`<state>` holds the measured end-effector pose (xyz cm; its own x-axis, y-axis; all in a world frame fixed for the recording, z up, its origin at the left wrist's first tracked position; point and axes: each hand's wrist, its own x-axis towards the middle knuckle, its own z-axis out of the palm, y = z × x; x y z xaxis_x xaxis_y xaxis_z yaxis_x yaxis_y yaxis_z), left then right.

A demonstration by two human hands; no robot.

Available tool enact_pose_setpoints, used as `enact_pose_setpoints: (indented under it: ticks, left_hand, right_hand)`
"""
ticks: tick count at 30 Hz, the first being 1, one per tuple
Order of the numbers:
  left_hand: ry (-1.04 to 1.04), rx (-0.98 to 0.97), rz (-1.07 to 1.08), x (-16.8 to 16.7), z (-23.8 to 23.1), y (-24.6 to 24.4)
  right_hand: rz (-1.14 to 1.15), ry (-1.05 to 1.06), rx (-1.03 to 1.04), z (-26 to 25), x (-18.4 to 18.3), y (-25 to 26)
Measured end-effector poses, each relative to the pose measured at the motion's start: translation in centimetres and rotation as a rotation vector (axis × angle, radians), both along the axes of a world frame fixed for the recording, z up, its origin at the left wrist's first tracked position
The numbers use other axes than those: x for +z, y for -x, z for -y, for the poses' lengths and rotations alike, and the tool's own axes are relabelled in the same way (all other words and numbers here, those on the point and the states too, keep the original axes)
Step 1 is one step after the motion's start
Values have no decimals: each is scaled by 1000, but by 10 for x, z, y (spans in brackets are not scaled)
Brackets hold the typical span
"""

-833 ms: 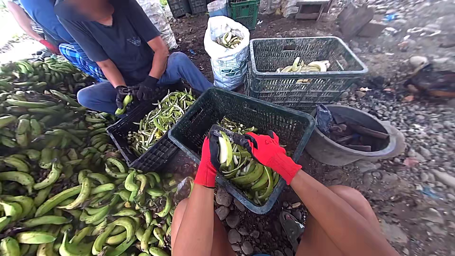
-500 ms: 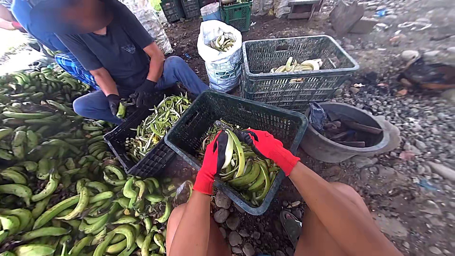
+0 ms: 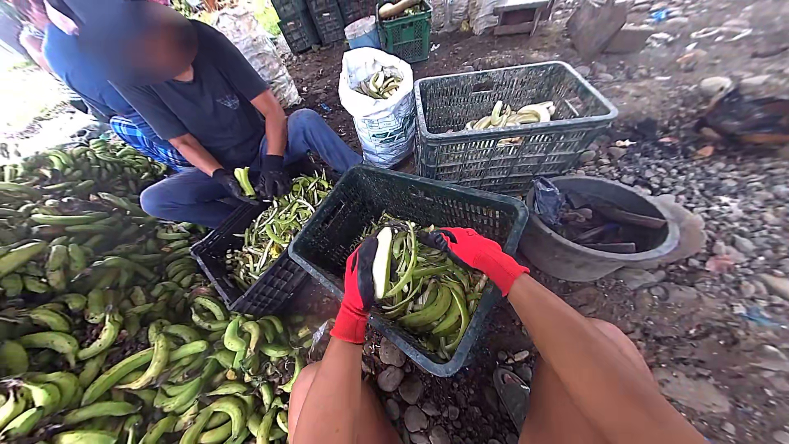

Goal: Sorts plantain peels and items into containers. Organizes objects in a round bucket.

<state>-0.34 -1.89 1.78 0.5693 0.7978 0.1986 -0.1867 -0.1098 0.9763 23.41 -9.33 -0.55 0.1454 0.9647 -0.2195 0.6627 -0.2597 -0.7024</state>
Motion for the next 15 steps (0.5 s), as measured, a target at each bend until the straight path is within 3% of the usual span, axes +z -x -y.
enact_pose_setpoints:
  ticks: [3,6,8,12,15]
  left_hand:
    - [98,52,63,4,-7,2]
    - [367,117,75,1,-14,7]
    - [510,118,115,-1,-20,9]
    - [591,-28,233,-20,-27,23]
    - [599,-128,279,-25,-30,29]
  right_hand:
    - [35,-36,-120,4,2,8]
    - [171,-81,-248,10,9,35]
    - [247,-97,-145,14,21,50]
    - [408,-156,191,22,21,71]
    - [431,-181,188,26,22,75]
